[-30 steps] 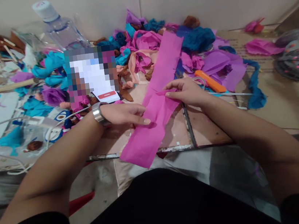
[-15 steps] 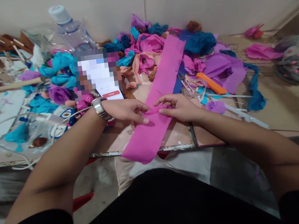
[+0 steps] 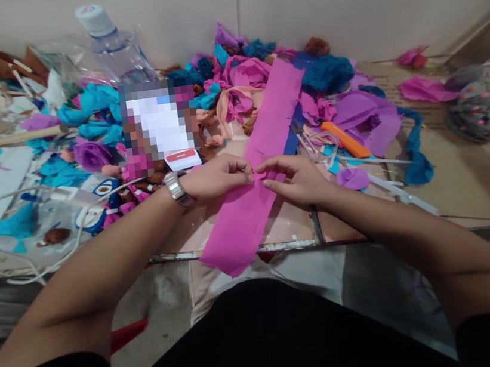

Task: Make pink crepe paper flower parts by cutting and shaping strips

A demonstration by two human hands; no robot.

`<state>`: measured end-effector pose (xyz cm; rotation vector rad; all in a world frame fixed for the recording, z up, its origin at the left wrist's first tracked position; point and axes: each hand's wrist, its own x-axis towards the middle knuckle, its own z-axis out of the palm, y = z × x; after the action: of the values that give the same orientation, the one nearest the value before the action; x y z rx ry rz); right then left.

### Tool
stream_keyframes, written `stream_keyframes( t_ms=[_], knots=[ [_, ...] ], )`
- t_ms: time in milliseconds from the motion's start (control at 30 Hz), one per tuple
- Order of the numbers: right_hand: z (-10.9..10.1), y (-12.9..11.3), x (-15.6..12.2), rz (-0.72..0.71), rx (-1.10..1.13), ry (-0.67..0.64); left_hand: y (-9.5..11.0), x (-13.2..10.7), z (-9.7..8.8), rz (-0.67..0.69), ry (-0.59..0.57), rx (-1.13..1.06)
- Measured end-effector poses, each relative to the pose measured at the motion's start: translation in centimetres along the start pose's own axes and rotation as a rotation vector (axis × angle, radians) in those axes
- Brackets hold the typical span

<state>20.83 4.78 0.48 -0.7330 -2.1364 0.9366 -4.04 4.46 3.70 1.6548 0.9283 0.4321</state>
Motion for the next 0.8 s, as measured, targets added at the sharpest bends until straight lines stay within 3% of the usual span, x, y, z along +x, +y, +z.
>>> stream_keyframes(
  t_ms=[200, 367, 800],
  knots=[
    [0.2, -0.4, 0.0, -0.033, -0.016, 0.021, 0.0, -0.1, 0.6, 0.014, 0.051, 0.111],
    [0.1, -0.3, 0.0, -0.007, -0.044, 0.051, -0.3, -0.1, 1.1, 0.005, 0.099, 0.062],
    [0.0, -0.1, 0.1, -0.112, -0.075, 0.073, -0.1, 0.0, 0.9, 0.080, 0.065, 0.065]
  ],
)
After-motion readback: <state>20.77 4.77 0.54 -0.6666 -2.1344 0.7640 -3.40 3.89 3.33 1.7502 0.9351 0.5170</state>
